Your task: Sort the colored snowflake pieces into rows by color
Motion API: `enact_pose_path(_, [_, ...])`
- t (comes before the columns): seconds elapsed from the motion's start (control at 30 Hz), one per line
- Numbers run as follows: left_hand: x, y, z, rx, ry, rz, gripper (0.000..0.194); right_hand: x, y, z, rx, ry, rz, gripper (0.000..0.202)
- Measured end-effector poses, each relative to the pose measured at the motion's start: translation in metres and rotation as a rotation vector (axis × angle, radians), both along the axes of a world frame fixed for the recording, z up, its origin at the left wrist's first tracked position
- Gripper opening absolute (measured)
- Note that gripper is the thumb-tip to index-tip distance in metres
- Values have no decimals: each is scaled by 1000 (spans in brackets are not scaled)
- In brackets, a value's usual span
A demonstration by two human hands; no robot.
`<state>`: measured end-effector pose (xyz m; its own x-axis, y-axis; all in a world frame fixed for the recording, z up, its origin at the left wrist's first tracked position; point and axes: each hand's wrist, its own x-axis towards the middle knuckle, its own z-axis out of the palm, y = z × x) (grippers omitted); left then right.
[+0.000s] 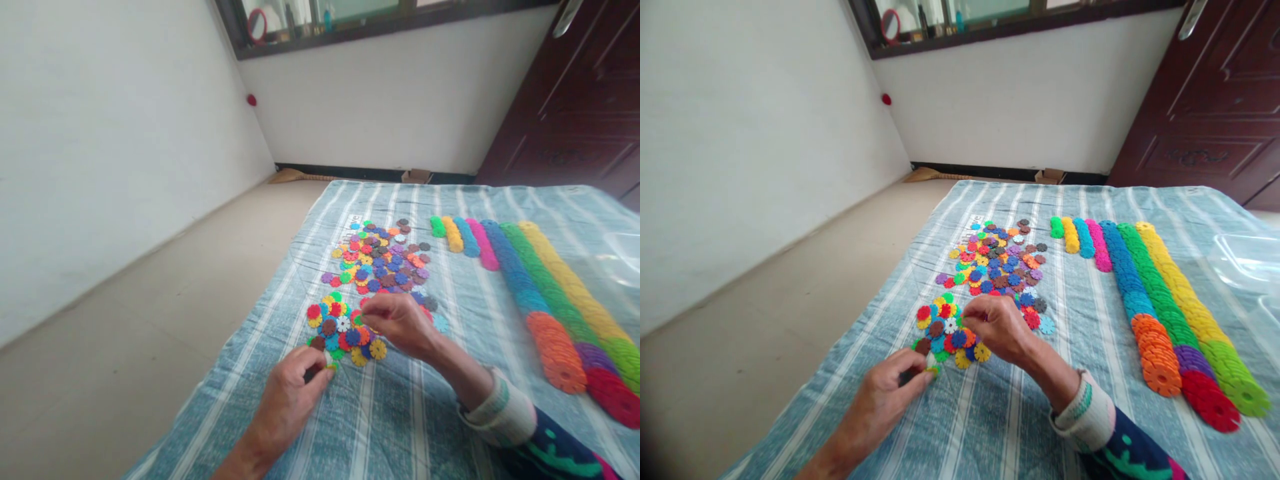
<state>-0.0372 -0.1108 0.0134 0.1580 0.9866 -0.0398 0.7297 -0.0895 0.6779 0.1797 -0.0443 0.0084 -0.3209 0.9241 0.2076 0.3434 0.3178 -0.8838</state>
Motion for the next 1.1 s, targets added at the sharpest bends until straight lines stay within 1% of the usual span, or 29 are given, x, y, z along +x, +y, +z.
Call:
enact_pose_path(0.13, [4, 2, 1, -120, -241, 157, 23, -9, -9, 4, -239, 150, 147, 7])
enact_pose_path(0.2, [8, 5, 3, -171, -361, 196, 25, -14, -13, 6, -334, 226, 208, 8])
enact_pose_path(0.27, [13, 8, 6, -194, -477, 210, 26, -18, -16, 7, -395, 286, 234, 10])
enact_pose_path(0.33, [17, 11, 8, -208, -569, 229, 26, -19, -16, 7, -433, 337, 231, 13])
enact_pose_path(0.43, [20, 14, 8, -203, -648, 270, 28, -16, -13, 7, -485, 391, 243, 16])
enact_pose_path(0.57, [20, 16, 7, -200, -654, 293, 29, -13, -9, 4, -524, 417, 260, 16])
enact_pose_path(0.77, [22, 17, 6, -224, -630, 313, 28, -13, -10, 7, -499, 371, 294, 12])
enact_pose_path(0.87, [22, 17, 6, -228, -624, 278, 29, -13, -10, 9, -480, 339, 304, 13])
enact_pose_path(0.97, [20, 18, 5, -197, -615, 242, 27, -11, -7, 6, -462, 303, 283, 13])
enact_pose_path(1.03, [18, 18, 5, -165, -563, 217, 26, -8, -4, 3, -427, 287, 258, 11])
enact_pose_path(1.1, [14, 19, 5, -140, -465, 163, 23, -3, 0, 2, -363, 282, 200, 11])
